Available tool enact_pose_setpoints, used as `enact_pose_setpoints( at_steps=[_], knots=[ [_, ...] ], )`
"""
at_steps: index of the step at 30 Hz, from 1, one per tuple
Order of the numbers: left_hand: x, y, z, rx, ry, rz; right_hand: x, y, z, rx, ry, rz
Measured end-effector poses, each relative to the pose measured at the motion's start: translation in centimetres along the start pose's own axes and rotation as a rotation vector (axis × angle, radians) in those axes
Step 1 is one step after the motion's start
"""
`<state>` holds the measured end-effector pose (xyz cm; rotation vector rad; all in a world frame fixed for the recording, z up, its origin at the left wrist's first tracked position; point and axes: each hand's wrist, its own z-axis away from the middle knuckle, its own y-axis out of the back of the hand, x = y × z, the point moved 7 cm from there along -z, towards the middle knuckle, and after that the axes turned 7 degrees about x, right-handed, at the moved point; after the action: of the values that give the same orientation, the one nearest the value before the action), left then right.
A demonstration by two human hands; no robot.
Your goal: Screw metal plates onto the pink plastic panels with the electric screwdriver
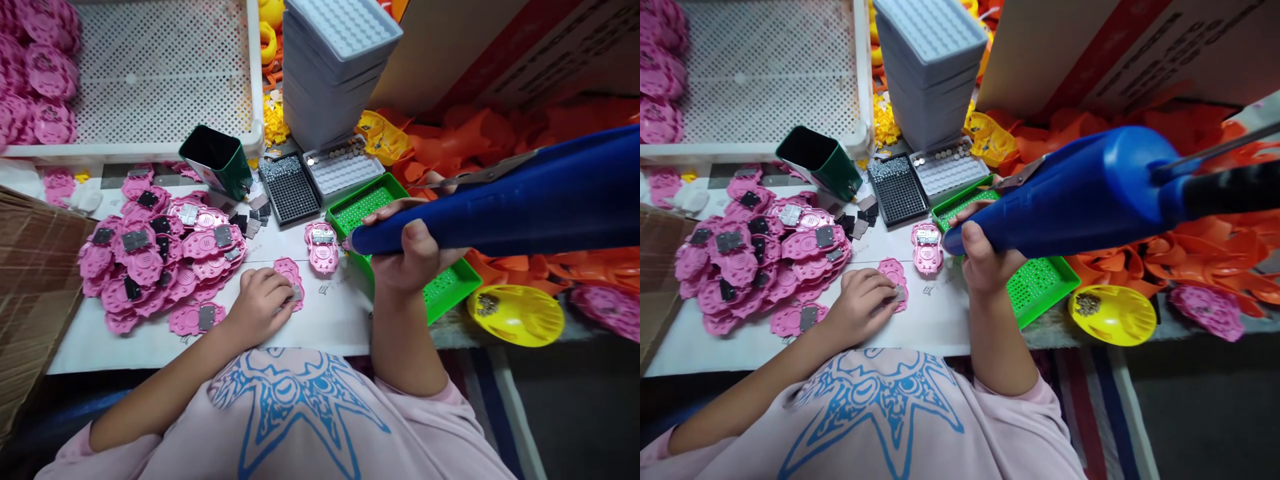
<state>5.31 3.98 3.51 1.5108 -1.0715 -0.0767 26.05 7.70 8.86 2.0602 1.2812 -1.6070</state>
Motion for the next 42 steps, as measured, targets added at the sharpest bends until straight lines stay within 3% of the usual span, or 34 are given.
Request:
enact_pose_setpoints(
  at_steps=[7,19,42],
  knots=[
    [-0.42,-0.3,0.1,0.001,0.077,0.007,-0.25,-0.13,0.06,0.008,0.067,0.103],
    [-0.41,-0.2,0.12,0.075,0.059,0.038,-0.2,0.03,-0.21,0.025,0.073,-0.137],
    [-0.34,-0.12,0.01,0.103,0.014,0.056,-0.52,-0.17,-0.16,-0.007,0.049,-0.191]
  ],
)
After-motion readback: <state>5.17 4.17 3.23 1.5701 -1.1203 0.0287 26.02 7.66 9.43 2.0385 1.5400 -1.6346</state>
